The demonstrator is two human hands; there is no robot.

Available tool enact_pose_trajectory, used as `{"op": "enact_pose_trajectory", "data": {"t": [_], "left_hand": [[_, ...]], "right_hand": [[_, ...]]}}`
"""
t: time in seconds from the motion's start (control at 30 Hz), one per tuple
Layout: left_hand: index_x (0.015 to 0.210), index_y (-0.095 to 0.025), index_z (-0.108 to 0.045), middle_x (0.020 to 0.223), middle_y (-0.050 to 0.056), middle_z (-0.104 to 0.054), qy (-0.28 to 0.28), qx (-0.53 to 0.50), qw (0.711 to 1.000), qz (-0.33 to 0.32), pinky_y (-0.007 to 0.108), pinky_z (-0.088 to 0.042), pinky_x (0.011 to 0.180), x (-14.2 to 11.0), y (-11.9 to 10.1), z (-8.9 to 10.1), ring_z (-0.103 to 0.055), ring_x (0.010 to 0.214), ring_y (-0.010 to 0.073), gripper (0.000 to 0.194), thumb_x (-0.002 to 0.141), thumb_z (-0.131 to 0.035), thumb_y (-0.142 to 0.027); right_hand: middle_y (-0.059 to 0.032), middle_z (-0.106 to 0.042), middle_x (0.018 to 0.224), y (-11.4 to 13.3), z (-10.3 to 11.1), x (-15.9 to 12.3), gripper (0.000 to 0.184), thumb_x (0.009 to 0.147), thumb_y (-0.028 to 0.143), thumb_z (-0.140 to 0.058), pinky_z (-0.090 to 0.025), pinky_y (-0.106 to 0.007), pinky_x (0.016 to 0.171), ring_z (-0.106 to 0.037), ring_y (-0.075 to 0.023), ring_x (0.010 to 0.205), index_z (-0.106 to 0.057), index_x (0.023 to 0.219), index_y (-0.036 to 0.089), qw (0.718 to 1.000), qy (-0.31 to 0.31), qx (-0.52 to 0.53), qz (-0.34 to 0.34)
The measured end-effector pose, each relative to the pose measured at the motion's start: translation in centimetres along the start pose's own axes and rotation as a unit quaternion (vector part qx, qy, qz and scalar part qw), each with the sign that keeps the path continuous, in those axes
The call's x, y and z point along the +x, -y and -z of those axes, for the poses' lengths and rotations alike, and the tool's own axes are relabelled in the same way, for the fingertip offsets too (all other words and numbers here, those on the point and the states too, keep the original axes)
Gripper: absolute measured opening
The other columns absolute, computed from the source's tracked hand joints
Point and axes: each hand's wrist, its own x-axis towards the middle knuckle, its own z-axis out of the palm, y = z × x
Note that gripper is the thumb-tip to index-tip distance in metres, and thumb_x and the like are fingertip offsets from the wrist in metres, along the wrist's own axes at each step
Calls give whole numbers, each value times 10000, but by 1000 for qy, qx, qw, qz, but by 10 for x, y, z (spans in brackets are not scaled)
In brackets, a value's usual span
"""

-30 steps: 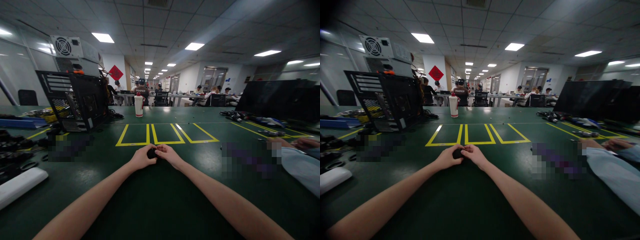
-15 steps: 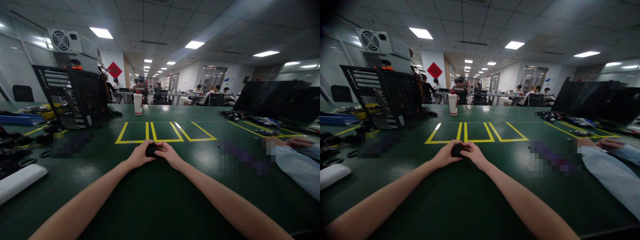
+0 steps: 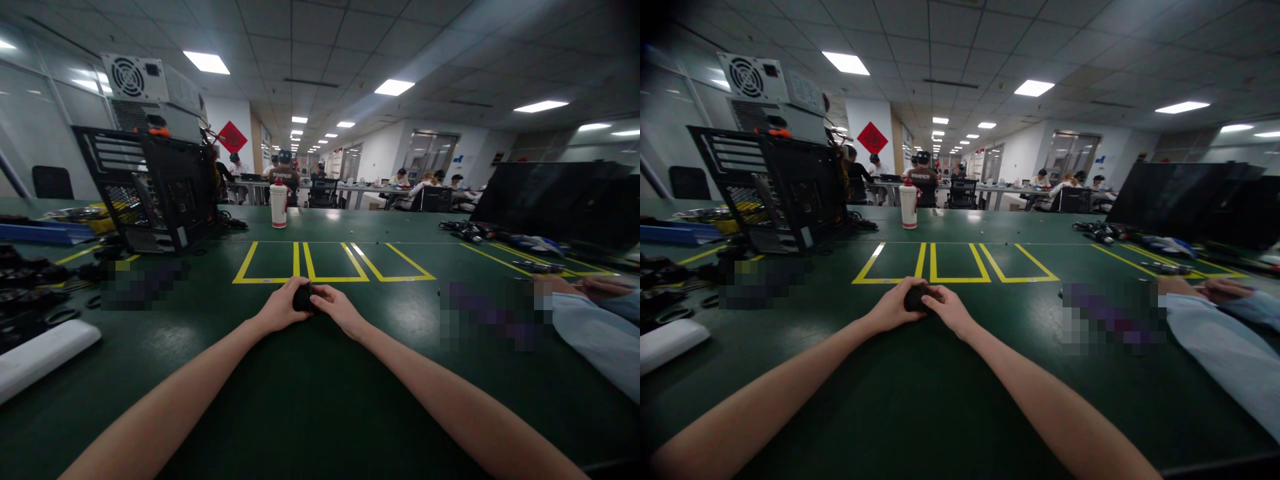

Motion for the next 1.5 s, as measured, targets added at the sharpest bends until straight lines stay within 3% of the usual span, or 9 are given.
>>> {"op": "enact_pose_trajectory", "data": {"t": [0.23,0.47,0.67,0.87,1.03,1.17,1.33,1.5], "left_hand": [[1089,-252,-366,1066,11,-466,-21,10,999,-27,346,-397,826,-2,5,-3,-482,976,207,577,587,-649,-223],[1093,-256,-367,1066,14,-466,-11,8,1000,-13,352,-400,828,-2,1,-1,-483,981,212,588,581,-654,-217],[1093,-248,-372,1050,20,-478,-15,-3,1000,-7,350,-404,816,-1,3,-1,-496,956,209,575,591,-654,-237],[1088,-246,-375,1034,22,-484,-19,2,1000,-19,340,-412,787,-1,5,-2,-501,931,204,560,600,-650,-251],[1089,-249,-372,1045,17,-477,-14,1,1000,-17,336,-417,781,0,7,-3,-497,936,203,570,595,-656,-256],[1083,-247,-378,1034,16,-478,-15,2,1000,-12,344,-411,789,0,6,-3,-496,935,206,565,590,-655,-252],[1077,-244,-381,1030,15,-476,-15,3,1000,-20,339,-410,785,0,7,-3,-499,922,202,564,584,-655,-252],[1077,-248,-380,1022,9,-477,-17,2,1000,-24,334,-416,777,-1,7,-3,-500,915,197,556,591,-650,-245]], "right_hand": [[-23,-529,960,1,-2,-2,269,709,307,-552,-369,-333,877,-498,-146,944,-473,937,188,998,45,1,47],[-15,-541,894,3,-7,-2,242,725,378,-503,-443,-325,763,-530,-158,858,-489,875,189,1000,-2,-7,27],[-41,-532,1005,8,-11,-5,276,750,310,-479,-379,-355,875,-500,-171,962,-484,1001,195,997,-31,-45,46],[-23,-517,987,12,-9,-8,244,724,250,-526,-393,-323,866,-503,-158,963,-474,957,197,999,12,8,47],[-24,-519,945,10,-9,-6,176,745,305,-493,-422,-318,801,-524,-158,904,-487,884,198,999,-17,10,43],[-41,-531,972,3,-7,-1,250,723,313,-525,-414,-340,812,-521,-170,918,-487,936,188,999,-32,1,23],[-52,-549,969,3,-4,0,270,718,306,-534,-384,-353,854,-516,-170,932,-511,948,166,1000,-1,12,7],[-25,-536,961,8,-6,-5,242,706,274,-553,-387,-328,858,-513,-152,936,-497,928,195,999,6,34,41]]}}
